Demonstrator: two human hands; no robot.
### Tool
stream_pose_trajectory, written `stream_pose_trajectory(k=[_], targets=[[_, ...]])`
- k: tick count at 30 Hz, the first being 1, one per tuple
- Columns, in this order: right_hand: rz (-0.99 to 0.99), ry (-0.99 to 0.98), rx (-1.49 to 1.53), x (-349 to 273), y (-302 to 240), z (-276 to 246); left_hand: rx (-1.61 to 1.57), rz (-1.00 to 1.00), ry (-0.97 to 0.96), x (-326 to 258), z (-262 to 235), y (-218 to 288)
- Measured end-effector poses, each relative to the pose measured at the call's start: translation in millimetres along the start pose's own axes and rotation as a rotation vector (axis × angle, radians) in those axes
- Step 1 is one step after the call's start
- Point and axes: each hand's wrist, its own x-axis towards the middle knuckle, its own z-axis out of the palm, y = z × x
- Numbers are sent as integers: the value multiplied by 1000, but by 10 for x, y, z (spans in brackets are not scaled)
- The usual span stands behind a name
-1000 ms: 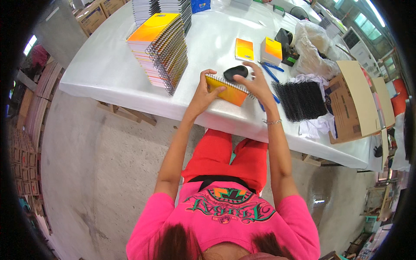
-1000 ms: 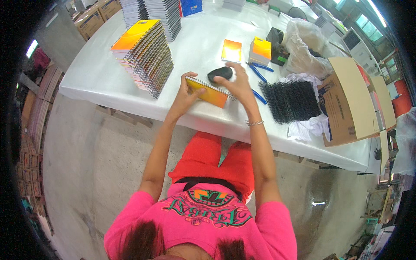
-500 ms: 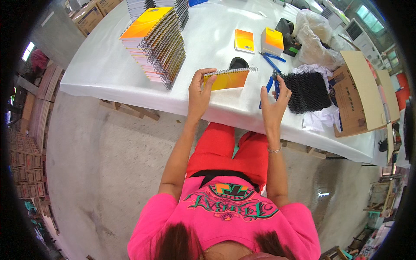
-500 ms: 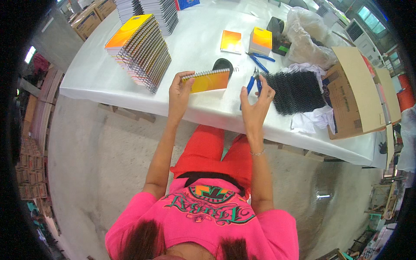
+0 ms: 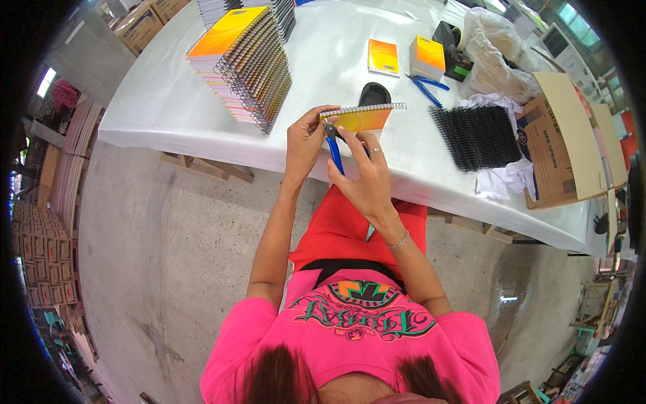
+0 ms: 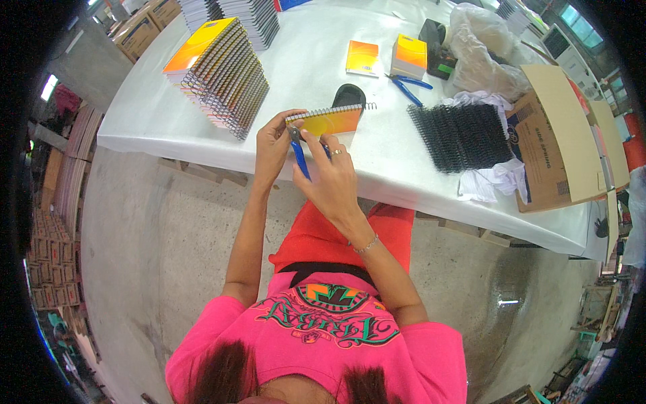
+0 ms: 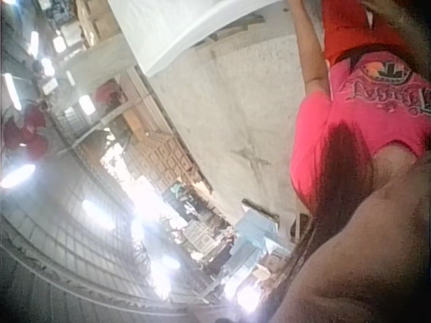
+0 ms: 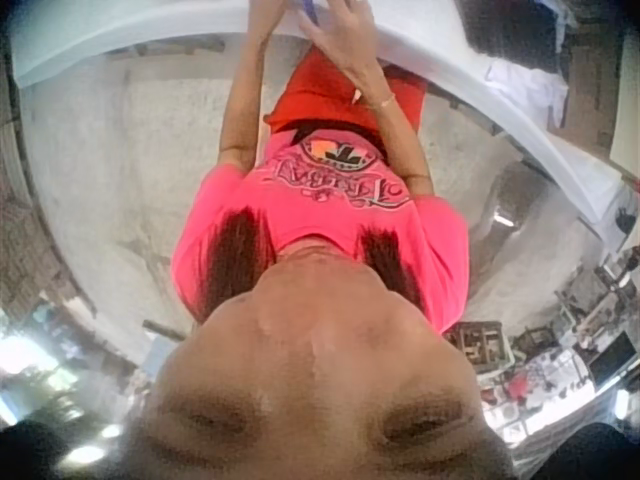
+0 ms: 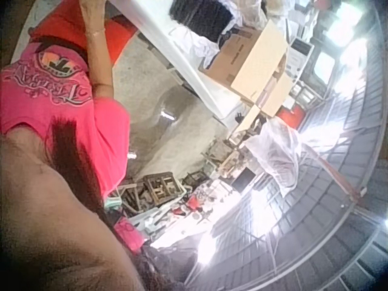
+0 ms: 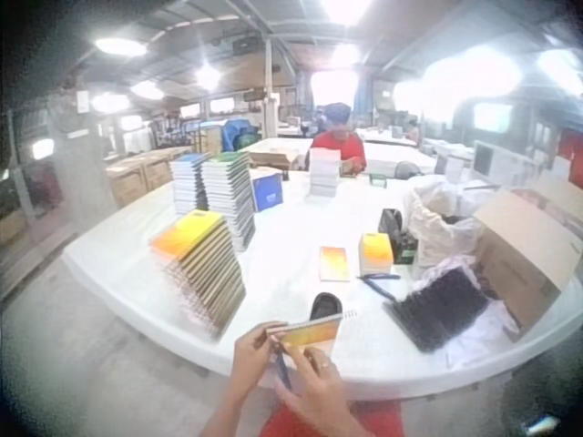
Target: The person repeatedly picks up a yellow spiral notebook, inserts a black plastic coil into the spiral binding, and uses pliers to secure it. Finished notebooks are stacked on the table. The process is repeated for multiple notebooks.
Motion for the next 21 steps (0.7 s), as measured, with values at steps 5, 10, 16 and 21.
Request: stream_pose_trajectory(k=[5, 10, 16, 21], targets=[[17, 0, 24, 17, -11, 33, 71, -5, 19, -40, -10, 36], [47, -19, 49, -20, 12, 59, 79, 32, 48, -47, 17, 9], [77, -24, 64, -31, -50, 30, 124, 46, 63, -63, 35, 10], [548, -387, 1223, 87, 86, -67, 238, 152, 128, -97, 89, -27]])
